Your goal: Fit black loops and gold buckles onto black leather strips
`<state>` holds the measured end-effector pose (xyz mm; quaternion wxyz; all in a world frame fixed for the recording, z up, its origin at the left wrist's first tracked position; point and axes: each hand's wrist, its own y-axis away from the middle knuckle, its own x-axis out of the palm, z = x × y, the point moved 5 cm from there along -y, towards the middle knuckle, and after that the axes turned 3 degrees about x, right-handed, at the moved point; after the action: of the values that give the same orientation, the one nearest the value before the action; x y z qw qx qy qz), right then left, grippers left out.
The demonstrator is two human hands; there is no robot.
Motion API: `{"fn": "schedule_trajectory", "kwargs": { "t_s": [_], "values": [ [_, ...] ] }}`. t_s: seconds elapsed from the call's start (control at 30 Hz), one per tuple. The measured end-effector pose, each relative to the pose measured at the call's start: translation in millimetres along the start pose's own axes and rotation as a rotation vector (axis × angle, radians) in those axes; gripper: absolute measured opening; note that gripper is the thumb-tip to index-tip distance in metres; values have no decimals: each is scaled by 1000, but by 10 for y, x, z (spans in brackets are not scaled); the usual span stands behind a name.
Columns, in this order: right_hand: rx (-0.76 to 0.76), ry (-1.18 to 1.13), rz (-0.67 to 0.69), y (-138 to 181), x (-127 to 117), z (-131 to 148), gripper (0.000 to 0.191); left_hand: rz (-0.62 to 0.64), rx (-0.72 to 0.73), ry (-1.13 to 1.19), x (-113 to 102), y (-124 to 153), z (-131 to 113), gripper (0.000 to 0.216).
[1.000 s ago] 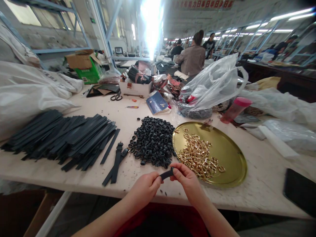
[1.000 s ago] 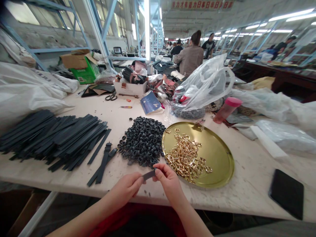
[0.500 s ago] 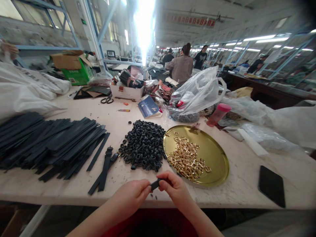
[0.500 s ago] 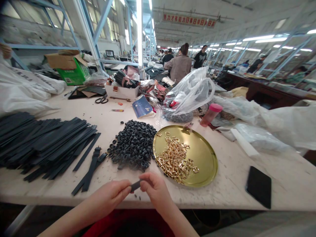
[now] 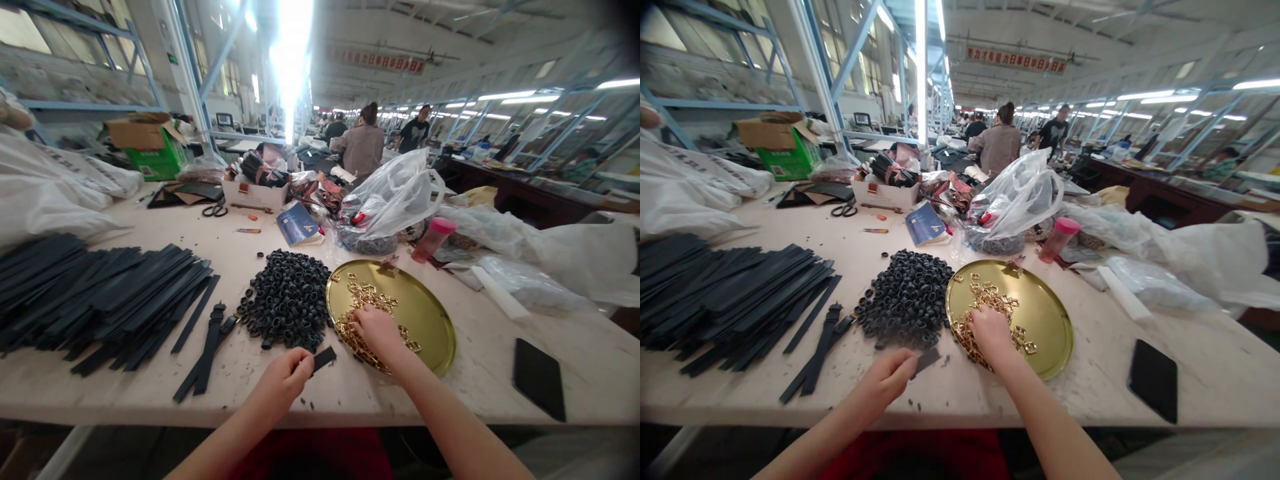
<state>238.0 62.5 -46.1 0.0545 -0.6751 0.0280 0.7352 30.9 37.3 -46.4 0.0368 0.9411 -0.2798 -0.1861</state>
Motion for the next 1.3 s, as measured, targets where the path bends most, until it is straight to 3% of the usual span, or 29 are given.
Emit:
{"fn": "schedule_trajectory", "kwargs": {
  "t_s": [0.2, 0.57, 0.8, 0.9, 1.07, 1.2, 1.3],
  "values": [
    [-72, 83, 58, -153, 130, -16, 18, 32, -101, 88, 102, -31, 46, 25],
    [-131, 113, 142, -174, 154, -11, 20, 35, -63, -14, 202, -113, 76, 26],
    [-137, -51, 94, -81, -21, 12, 17, 12, -68, -45, 189, -125, 15, 21],
    [-103, -323, 82, 82, -92, 118, 20, -46, -64, -52, 220, -215, -2, 20],
    [52, -1229, 299, 327, -15, 385, 25, -107, -31, -63, 238, -278, 36, 22],
    [170, -1575, 261, 404, 1, 494, 27, -127, -47, 19, 215, -204, 42, 25],
    [237, -1702, 206, 452, 45, 540, 26, -86, -12, 122, 240, -157, -8, 26]
  ]
}}
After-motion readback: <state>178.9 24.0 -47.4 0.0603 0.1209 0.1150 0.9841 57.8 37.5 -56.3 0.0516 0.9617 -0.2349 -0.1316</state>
